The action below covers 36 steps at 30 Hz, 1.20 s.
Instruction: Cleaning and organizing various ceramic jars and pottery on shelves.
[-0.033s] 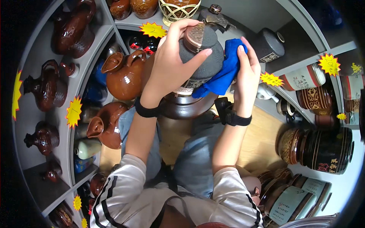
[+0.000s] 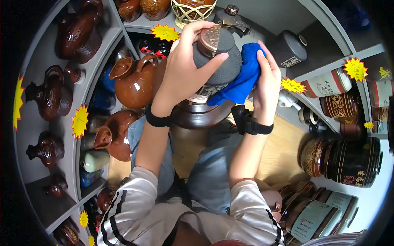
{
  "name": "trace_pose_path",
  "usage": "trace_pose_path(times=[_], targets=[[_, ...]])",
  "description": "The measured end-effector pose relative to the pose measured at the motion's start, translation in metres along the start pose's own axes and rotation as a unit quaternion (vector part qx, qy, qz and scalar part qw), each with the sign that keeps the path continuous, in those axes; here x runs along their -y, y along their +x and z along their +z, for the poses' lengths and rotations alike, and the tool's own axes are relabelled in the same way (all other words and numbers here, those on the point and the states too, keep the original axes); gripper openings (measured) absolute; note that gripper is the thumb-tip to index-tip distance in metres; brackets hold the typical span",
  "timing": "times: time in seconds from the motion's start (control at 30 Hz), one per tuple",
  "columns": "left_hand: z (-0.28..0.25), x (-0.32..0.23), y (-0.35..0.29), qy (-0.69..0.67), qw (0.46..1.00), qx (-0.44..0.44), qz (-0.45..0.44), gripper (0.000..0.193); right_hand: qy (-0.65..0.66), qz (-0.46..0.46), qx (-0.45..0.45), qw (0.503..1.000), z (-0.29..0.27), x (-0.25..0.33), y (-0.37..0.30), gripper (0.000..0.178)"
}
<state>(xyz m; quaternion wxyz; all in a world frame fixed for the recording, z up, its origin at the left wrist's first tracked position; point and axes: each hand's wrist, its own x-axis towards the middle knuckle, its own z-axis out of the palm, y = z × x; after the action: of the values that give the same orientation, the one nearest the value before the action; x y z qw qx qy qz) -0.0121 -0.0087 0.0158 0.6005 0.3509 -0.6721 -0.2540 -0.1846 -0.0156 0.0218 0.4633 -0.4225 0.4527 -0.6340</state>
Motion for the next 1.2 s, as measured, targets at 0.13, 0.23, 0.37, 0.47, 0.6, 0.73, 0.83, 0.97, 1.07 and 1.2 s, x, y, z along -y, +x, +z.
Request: trace_pose_path(times=[0.13, 0.23, 0.37, 0.47, 0.6, 0.73, 0.83, 0.97, 1.07, 1.2], targets=[[-0.001, 0.0, -0.001, 0.003, 1.0, 0.008, -0.006, 0.053, 0.138, 0.075, 0.068, 0.985, -0.012, 0.001, 0.006, 0.042], [0.002, 0.008, -0.001, 0.03, 0.999, -0.02, 0.018, 0.053, 0.132, 0.073, 0.102, 0.983, -0.01, 0.004, 0.004, 0.044], [0.002, 0.011, 0.0, 0.06, 0.996, -0.049, 0.046, 0.054, 0.087, 0.08, 0.191, 0.974, -0.019, 0.008, 0.003, 0.046], [0.002, 0.012, 0.0, 0.056, 0.996, -0.049, 0.051, 0.054, 0.069, 0.075, 0.186, 0.977, -0.018, 0.01, 0.001, 0.047], [0.003, 0.013, 0.0, 0.058, 0.996, -0.049, 0.049, 0.054, 0.086, 0.089, 0.108, 0.986, -0.012, 0.008, 0.0, 0.049], [0.002, 0.014, 0.0, 0.068, 0.995, -0.049, 0.052, 0.054, 0.107, 0.063, 0.084, 0.989, -0.007, 0.004, 0.003, 0.05], [0.002, 0.014, -0.001, 0.07, 0.995, -0.053, 0.057, 0.053, 0.125, 0.056, 0.097, 0.986, -0.004, 0.004, 0.006, 0.047], [0.003, 0.014, -0.001, 0.071, 0.995, -0.054, 0.052, 0.053, 0.124, 0.07, 0.071, 0.987, -0.003, 0.003, 0.006, 0.039], [0.004, 0.013, -0.001, 0.078, 0.994, -0.051, 0.05, 0.053, 0.127, 0.05, 0.061, 0.989, -0.001, 0.0, 0.008, 0.03], [0.003, 0.013, -0.001, 0.073, 0.994, -0.058, 0.053, 0.053, 0.113, 0.027, 0.053, 0.992, 0.004, -0.003, 0.009, 0.025]])
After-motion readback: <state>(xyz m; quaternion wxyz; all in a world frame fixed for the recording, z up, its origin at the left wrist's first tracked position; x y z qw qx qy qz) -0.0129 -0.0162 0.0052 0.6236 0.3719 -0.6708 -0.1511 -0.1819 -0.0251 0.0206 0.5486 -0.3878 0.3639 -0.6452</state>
